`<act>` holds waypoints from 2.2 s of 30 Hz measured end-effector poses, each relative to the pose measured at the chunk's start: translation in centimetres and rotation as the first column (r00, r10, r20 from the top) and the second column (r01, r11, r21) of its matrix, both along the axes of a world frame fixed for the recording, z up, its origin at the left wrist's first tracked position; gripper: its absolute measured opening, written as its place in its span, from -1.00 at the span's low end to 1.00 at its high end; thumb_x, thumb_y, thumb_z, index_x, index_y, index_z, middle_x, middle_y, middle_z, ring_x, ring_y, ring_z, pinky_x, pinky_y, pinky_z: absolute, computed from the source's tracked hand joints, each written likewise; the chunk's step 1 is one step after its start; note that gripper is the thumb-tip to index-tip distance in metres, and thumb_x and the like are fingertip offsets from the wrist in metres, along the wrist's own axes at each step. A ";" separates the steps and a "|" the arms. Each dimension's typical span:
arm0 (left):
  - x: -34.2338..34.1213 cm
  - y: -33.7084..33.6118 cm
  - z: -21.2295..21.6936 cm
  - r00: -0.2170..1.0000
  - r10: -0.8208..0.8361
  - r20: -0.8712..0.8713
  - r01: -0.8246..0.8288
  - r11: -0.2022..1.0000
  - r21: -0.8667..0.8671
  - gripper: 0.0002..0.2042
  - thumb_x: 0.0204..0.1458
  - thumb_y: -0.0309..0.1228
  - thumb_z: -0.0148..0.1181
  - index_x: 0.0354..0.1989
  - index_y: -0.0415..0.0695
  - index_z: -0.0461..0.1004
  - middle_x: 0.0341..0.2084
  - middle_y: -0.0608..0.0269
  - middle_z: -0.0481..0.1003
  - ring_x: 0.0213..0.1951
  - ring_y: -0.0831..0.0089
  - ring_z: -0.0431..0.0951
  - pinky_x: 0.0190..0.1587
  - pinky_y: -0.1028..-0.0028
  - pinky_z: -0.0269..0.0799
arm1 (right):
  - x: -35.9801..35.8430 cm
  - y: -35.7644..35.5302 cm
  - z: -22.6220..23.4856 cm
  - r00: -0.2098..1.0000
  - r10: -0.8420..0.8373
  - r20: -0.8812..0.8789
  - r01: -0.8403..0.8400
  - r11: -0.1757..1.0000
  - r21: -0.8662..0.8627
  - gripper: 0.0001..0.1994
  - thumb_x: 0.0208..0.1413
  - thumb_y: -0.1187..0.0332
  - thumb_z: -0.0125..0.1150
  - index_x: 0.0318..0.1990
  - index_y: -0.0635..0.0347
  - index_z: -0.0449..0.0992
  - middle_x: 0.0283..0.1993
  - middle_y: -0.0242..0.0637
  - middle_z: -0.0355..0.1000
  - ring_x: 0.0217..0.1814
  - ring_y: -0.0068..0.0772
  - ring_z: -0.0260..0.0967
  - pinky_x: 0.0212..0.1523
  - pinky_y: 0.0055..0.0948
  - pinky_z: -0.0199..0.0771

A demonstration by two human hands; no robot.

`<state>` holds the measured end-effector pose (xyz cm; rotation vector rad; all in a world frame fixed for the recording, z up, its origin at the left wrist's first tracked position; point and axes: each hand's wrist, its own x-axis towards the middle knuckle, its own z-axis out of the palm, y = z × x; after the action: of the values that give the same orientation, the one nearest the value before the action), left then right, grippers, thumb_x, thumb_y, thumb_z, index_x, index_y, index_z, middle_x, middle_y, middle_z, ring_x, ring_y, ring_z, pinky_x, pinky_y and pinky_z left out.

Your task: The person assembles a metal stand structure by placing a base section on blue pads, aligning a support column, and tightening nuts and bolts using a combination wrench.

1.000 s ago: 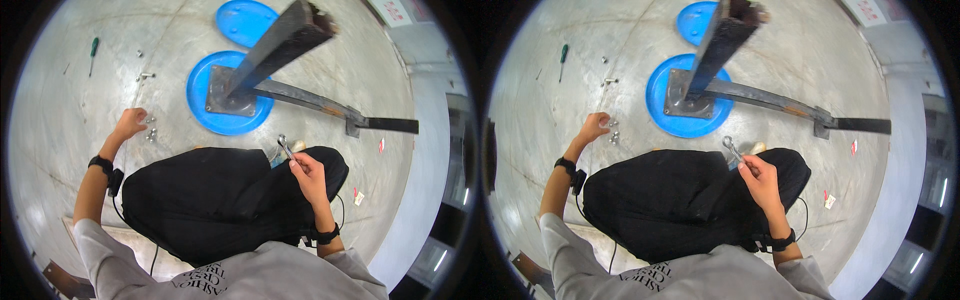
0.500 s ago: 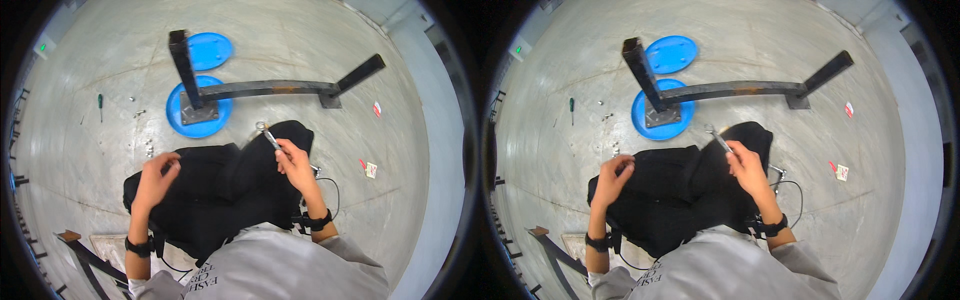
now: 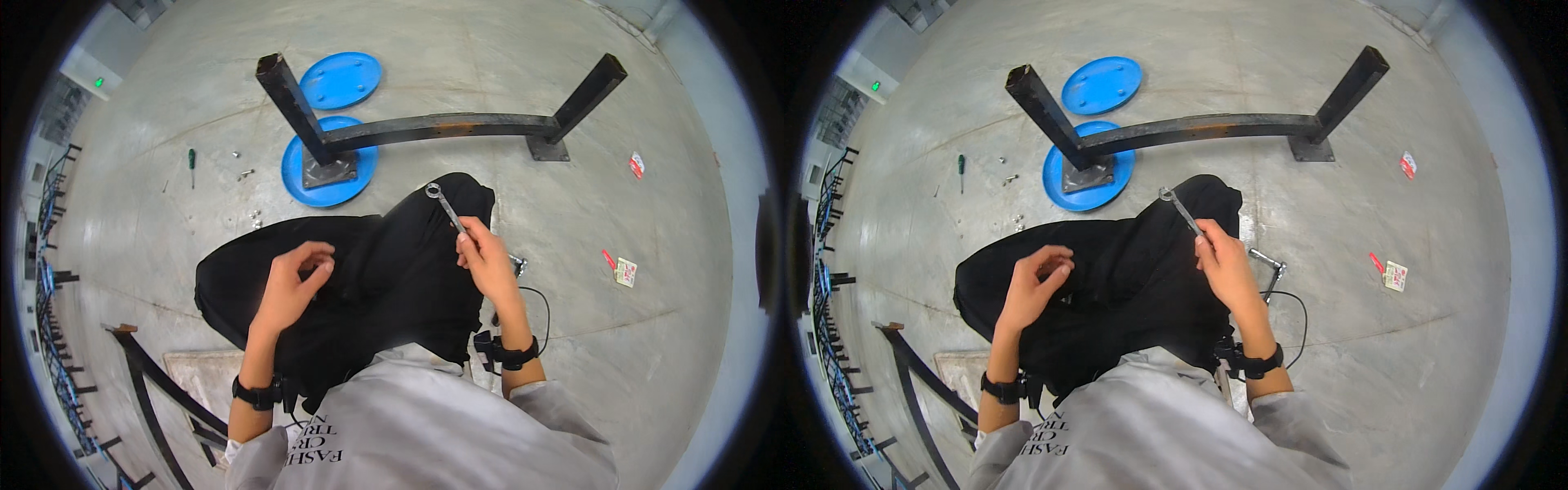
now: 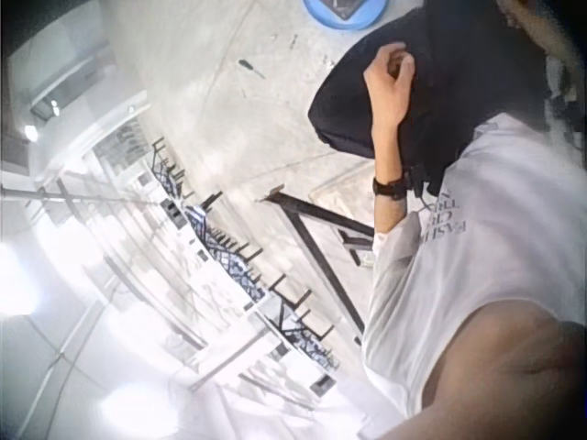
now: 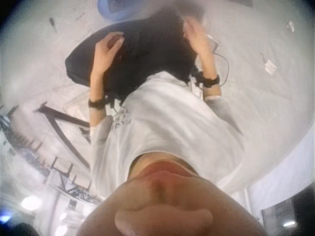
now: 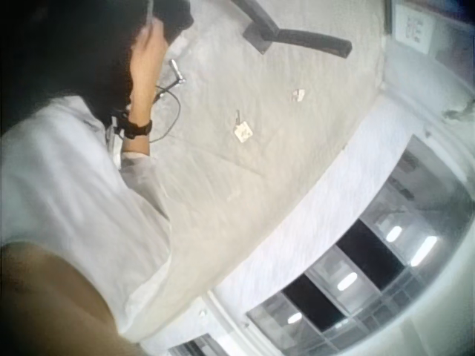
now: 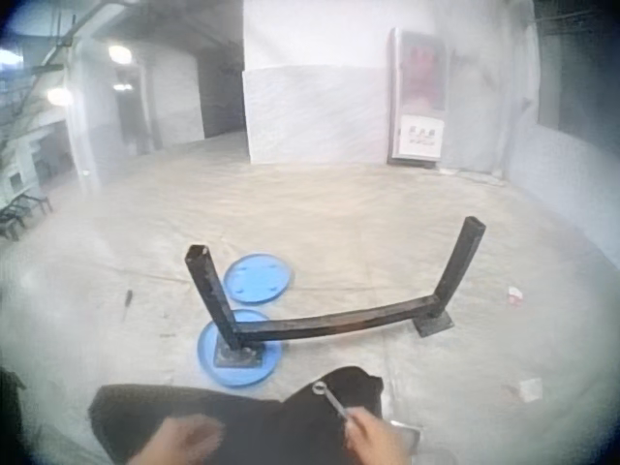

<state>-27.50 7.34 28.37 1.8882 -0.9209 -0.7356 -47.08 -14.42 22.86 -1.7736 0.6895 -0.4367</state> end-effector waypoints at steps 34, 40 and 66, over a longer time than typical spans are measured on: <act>22.9 -15.4 -12.1 0.880 0.412 -0.235 -0.474 0.737 -0.482 -0.72 -0.28 -0.60 0.29 -0.31 -0.25 0.42 -0.40 0.26 0.45 -0.36 0.51 0.45 -0.24 0.52 0.37 | 37.1 -21.3 -12.9 0.495 0.542 -0.679 -0.716 0.697 0.036 -0.77 -0.02 0.26 0.01 -0.40 0.22 0.51 -0.53 -0.19 0.43 -0.47 -0.35 0.39 -0.39 -0.34 0.34; 22.9 -15.9 -13.7 0.918 0.372 -0.140 -0.373 0.686 -0.624 -0.70 -0.23 -0.57 0.24 -0.25 -0.26 0.42 -0.36 0.27 0.45 -0.32 0.48 0.44 -0.19 0.52 0.34 | 37.2 -21.0 -16.2 0.493 0.596 -0.634 -0.712 0.695 0.100 -0.73 0.01 0.24 0.00 -0.43 0.28 0.49 -0.57 -0.19 0.42 -0.56 -0.35 0.37 -0.43 -0.36 0.34; 23.6 -15.6 -15.4 0.923 0.381 0.056 -0.284 0.773 -0.568 -0.52 -0.19 -0.26 0.22 -0.12 -0.32 0.31 -0.17 0.03 0.37 -0.13 0.31 0.40 -0.04 0.39 0.30 | 49.6 -19.9 -13.8 0.475 0.513 -0.715 -0.752 -0.186 -0.633 -0.67 -0.16 -0.01 0.21 -0.45 0.06 0.50 -0.39 -0.33 0.43 -0.17 -0.16 0.29 -0.12 -0.24 0.22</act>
<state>-3.86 -8.26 12.96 1.5366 -0.7603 -0.0662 2.53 -34.33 9.10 -3.0837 -0.7800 0.2253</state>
